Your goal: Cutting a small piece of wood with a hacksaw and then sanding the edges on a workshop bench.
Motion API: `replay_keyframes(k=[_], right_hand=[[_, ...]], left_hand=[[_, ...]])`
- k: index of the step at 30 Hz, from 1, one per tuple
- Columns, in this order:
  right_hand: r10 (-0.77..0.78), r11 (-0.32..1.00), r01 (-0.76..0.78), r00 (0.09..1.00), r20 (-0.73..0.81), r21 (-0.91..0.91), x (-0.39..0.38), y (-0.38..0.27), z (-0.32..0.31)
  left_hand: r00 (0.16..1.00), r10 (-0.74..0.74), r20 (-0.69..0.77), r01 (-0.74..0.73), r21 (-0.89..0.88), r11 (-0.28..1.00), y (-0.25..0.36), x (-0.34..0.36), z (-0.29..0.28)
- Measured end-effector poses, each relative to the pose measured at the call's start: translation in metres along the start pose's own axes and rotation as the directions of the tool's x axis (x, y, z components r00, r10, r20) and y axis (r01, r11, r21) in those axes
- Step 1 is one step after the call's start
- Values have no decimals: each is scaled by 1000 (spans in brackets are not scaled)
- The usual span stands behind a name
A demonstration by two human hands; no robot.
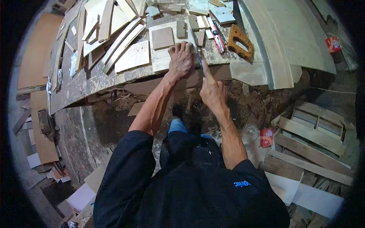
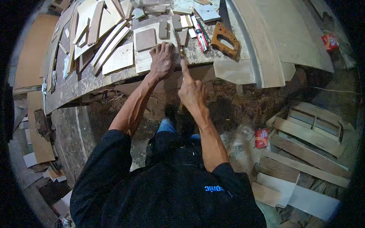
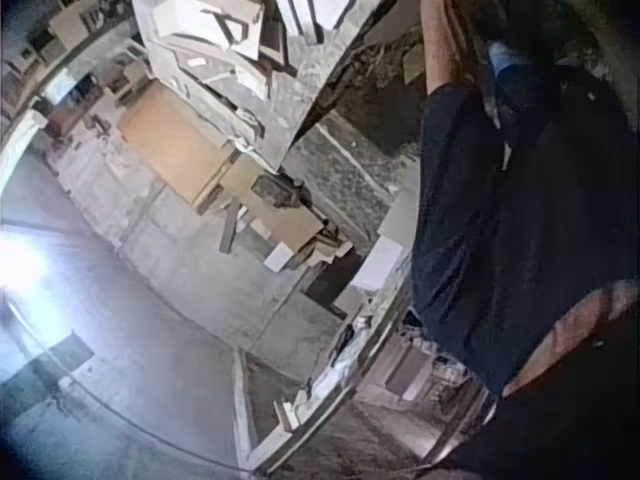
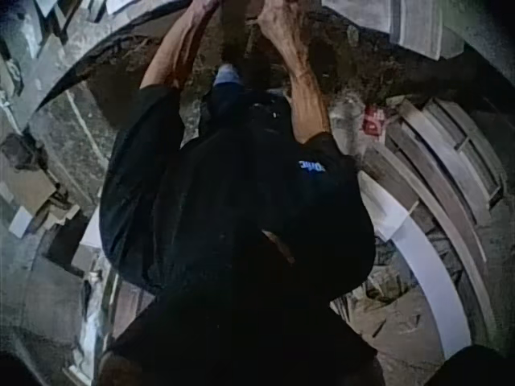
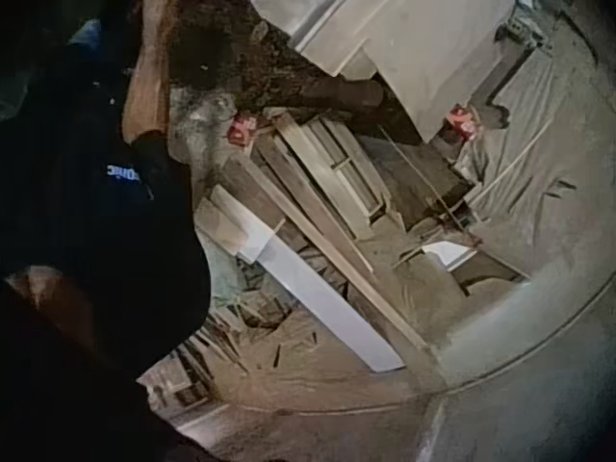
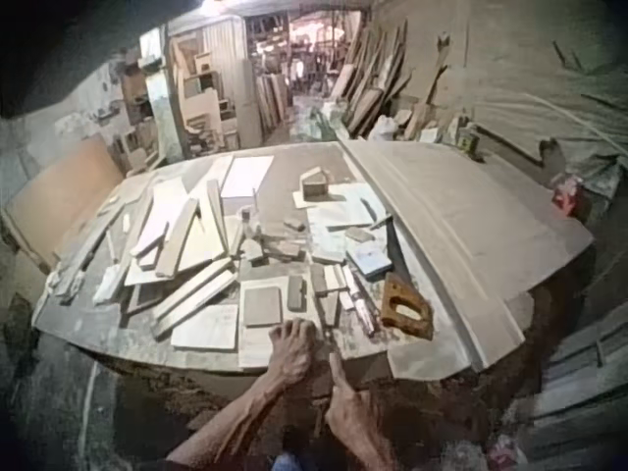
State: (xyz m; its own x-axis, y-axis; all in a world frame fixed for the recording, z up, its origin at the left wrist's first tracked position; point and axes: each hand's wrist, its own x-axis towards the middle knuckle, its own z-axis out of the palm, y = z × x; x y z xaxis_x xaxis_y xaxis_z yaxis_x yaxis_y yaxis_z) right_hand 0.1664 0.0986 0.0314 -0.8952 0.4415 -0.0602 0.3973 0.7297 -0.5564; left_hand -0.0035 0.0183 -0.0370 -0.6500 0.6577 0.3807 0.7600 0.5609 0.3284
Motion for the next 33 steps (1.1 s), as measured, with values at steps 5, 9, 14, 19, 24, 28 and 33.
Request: replay_keyframes(k=[5, 9, 14, 19, 24, 28, 33], right_hand=[[31, 999, -33, 997, 67, 26, -43, 2, -3], [39, 999, -39, 999, 21, -24, 6, -4, 0], [-6, 1000, 7, 1000, 12, -10, -29, 3, -3], [-32, 999, 32, 999, -17, -23, -3, 6, 10], [-45, 998, 46, 999, -6, 42, -11, 10, 14], [-37, 998, 37, 999, -3, 59, -11, 7, 11], [29, 999, -28, 999, -15, 24, -12, 0, 4]], left_hand=[[999, -32, 32, 30, 52, 998, -8, -4, -1], [999, -40, 28, 42, -41, 998, 2, 2, 3], [999, -20, -26, 21, 43, 999, -7, -3, 2], [1000, 23, -9, -22, 6, 1000, -2, -3, -5], [995, 3, 97, 0, -32, 999, 6, -5, -13], [997, 68, -40, -69, -26, 997, 5, -5, -9], [995, -10, 103, 12, -24, 1000, 10, 0, -11]])
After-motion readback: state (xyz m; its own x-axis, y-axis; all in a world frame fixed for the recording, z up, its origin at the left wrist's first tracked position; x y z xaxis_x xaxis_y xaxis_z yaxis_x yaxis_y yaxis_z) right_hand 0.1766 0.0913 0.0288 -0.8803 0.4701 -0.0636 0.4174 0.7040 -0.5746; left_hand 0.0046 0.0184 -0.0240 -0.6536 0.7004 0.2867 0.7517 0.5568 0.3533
